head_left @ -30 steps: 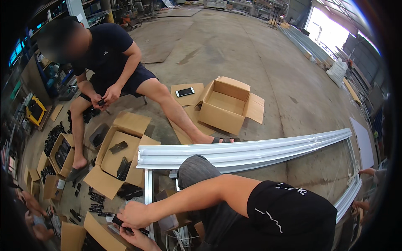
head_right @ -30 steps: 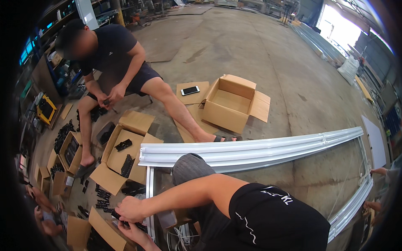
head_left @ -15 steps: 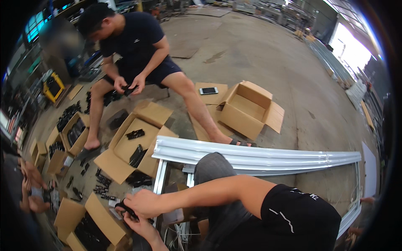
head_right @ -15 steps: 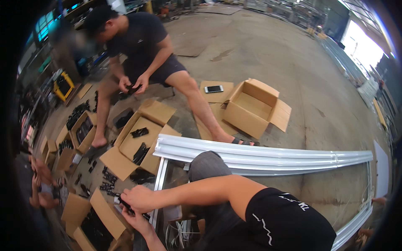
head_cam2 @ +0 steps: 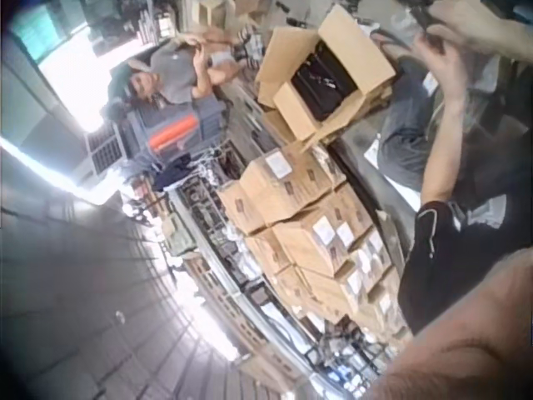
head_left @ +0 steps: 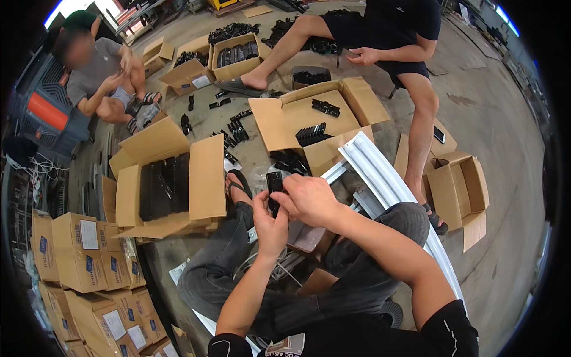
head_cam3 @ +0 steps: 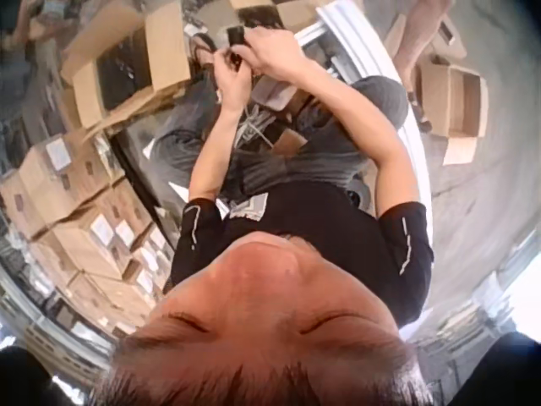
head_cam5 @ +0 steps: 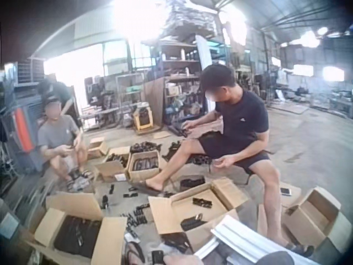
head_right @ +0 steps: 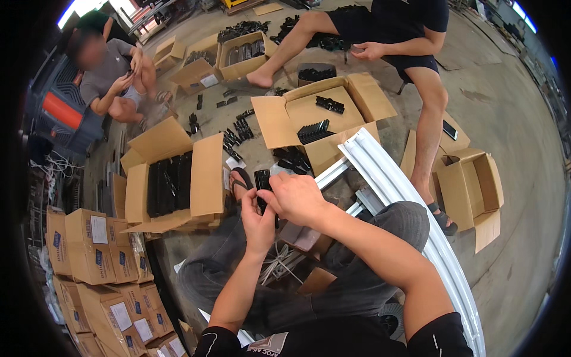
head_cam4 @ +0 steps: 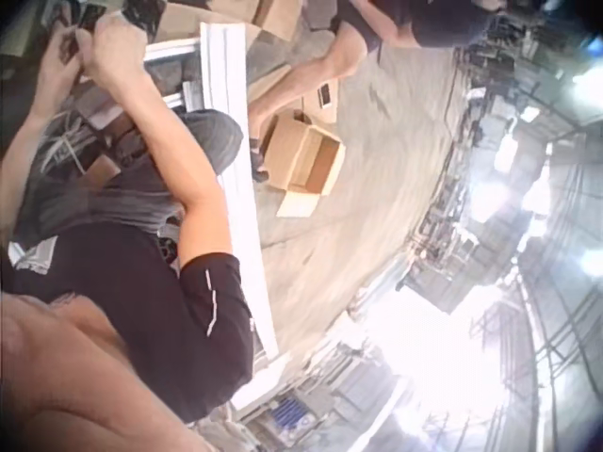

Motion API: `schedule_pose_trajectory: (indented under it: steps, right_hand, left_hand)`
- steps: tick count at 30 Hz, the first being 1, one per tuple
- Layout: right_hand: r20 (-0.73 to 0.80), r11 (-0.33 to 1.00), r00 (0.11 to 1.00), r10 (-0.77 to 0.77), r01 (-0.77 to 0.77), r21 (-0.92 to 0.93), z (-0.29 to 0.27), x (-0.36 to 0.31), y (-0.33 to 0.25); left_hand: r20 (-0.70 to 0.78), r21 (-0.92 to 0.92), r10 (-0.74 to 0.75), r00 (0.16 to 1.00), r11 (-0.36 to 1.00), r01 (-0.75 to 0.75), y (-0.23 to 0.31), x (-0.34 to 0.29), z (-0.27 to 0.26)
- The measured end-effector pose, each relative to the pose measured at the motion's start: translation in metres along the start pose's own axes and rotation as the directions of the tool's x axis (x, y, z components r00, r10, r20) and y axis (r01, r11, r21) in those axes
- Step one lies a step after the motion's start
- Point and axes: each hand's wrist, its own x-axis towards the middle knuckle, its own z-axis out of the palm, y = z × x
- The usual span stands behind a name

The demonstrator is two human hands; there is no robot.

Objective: The person assembles small black plastic components by hand while sitting on the floor among several cardboard boxes containing parts.

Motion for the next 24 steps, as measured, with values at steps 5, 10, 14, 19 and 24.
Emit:
schedule_pose_trajectory:
  steps: [5,10,14,19,24]
  right_hand:
    - [-0.1,0.995,0.993,-0.064,0.071,0.066,0.001,-0.003,0.002]
    - [0.026,1.0,1.0,-0.003,0.003,0.005,0.0,-0.002,0.008]
    - [-0.152,0.994,0.987,-0.041,0.056,0.093,-0.007,-0.004,0.004]
    - [-0.205,0.986,0.977,-0.059,0.089,0.142,-0.003,-0.002,0.007]
    - [-0.193,0.992,0.976,-0.104,0.117,0.057,-0.001,-0.003,0.007]
  left_hand:
    - [-0.017,-0.004,0.055,0.998,0.998,-0.055,-0.005,0.001,0.004]
    - [0.017,-0.029,0.058,0.998,0.998,-0.058,-0.004,0.0,0.006]
    - [0.067,-0.14,0.021,0.998,0.99,-0.011,-0.012,0.005,0.002]
    - [0.146,-0.247,-0.117,0.982,0.957,0.15,-0.013,0.004,-0.005]
    - [0.155,-0.332,-0.128,0.98,0.927,0.173,-0.018,0.004,-0.005]
